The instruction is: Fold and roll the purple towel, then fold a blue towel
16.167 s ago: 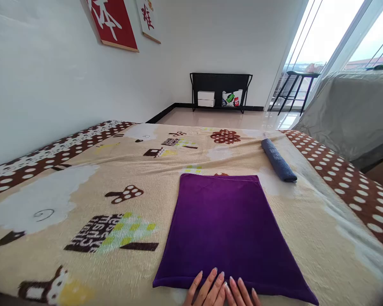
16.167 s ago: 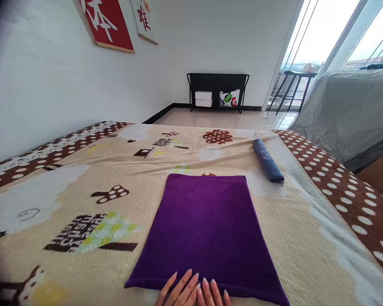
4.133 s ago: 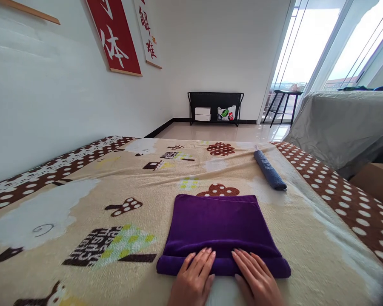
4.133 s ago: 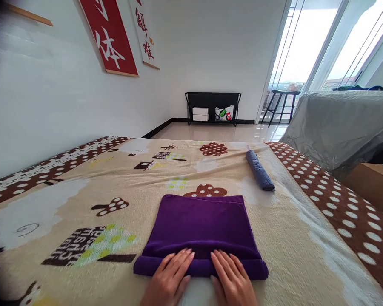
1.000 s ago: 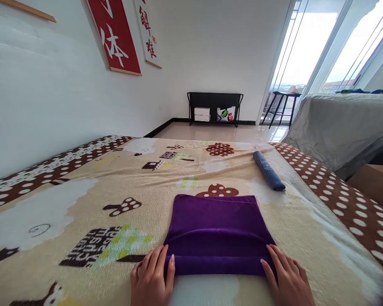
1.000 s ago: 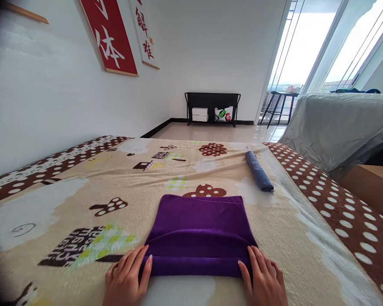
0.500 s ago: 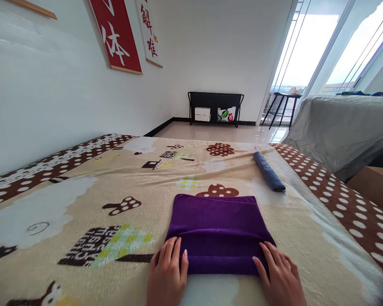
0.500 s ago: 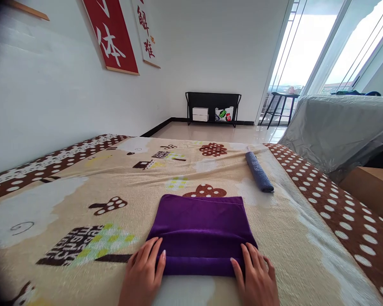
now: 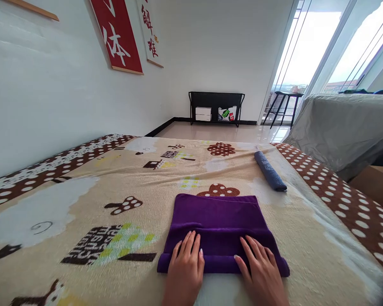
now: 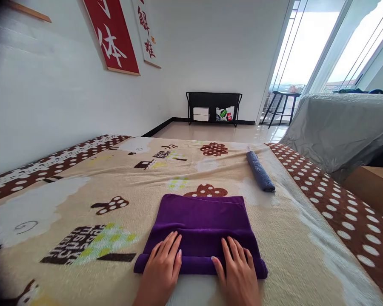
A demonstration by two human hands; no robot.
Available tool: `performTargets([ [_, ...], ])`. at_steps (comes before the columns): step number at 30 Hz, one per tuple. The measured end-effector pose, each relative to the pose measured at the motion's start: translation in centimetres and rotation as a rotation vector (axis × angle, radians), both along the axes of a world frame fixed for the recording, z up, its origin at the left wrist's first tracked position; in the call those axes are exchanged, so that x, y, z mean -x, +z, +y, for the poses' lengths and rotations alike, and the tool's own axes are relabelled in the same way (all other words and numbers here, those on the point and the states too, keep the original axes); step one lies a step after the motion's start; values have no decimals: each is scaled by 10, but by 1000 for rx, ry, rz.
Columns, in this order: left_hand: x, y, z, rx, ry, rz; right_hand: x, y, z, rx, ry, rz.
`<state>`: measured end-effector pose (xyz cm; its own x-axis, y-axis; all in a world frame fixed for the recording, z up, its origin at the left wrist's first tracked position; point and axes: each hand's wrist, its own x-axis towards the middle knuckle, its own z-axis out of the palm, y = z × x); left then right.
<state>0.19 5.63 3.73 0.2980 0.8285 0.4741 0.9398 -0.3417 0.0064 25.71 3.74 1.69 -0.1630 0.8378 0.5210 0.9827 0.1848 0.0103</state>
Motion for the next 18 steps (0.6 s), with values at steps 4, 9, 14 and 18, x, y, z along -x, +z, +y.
performTargets([
  [4, 31, -10, 0, -42, 142, -25, -41, -9, -5, 3, -107, 12],
  [9, 36, -9, -5, -109, 213, 0, -47, -4, -7, -20, -151, 27],
  [14, -29, 6, -1, -2, -177, 36, 25, 12, 1, 16, 133, 10],
  [18, -35, 8, 5, 86, -176, 39, 30, 8, 9, 67, 92, 17],
])
